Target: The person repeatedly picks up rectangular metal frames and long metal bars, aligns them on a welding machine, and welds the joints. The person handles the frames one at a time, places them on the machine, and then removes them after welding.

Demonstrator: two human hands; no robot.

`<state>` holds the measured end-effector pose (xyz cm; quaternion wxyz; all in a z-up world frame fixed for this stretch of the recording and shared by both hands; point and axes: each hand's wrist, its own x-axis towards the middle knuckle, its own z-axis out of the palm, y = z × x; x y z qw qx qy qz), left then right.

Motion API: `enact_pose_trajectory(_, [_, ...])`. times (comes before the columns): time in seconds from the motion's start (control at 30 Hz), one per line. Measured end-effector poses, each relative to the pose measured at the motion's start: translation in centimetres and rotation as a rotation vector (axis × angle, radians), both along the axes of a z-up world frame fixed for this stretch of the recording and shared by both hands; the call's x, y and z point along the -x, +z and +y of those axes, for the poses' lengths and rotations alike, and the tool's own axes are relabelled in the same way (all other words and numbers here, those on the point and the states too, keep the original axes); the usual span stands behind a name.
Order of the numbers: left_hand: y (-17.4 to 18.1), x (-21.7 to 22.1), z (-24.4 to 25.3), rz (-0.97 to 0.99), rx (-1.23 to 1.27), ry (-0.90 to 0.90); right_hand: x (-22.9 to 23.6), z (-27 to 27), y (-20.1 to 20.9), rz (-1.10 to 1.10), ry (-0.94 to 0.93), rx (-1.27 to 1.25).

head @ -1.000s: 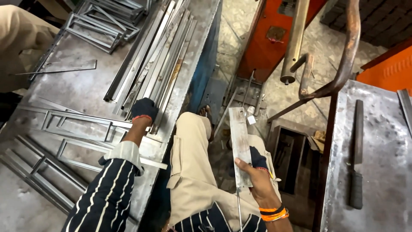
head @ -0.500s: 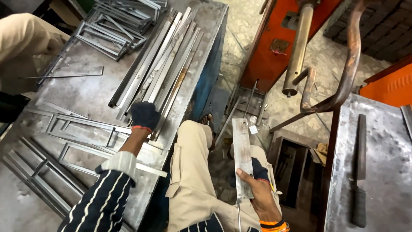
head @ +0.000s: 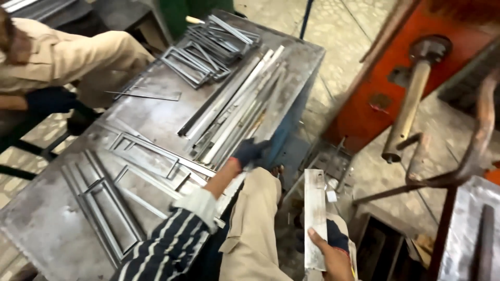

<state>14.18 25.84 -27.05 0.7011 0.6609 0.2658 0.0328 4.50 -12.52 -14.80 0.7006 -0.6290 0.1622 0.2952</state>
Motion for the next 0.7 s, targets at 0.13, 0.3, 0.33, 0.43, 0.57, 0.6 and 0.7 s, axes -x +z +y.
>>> enact_pose_trajectory(0.13, [9.7,1.5,-9.4,-0.091,0.101,0.014,-1.4,2.2,2.3,-0.012,-0.002,0.101])
enact_pose_trajectory(0.3, [4.8,1.0,-17.8,-0.316,-0.562,0.278,-3.0,4.9,4.5,-0.464,0.092,0.266])
enact_pose_trajectory(0.33, [4.4,1.1,-18.6,-0.318,-0.564,0.286,-3.4,5.0,3.7,-0.47,0.098,0.263])
enact_pose_trajectory(0.43, [6.2,2.3,-20.6,-0.507,-1.239,0.33,-4.5,4.5,0.1,-0.756,0.181,0.529])
enact_pose_trajectory(0.57, [12.7,5.3,-21.9,-0.416,-0.65,0.313,-4.9,4.1,-2.2,-0.923,0.273,0.739])
enact_pose_trajectory(0.6, [13.1,5.5,-22.1,-0.374,-0.474,0.308,-4.9,4.6,-1.4,-0.948,0.26,0.747])
enact_pose_trajectory(0.7, [10.5,7.9,-24.2,-0.372,-0.671,0.239,-7.9,4.1,-5.4,-0.977,0.14,0.636])
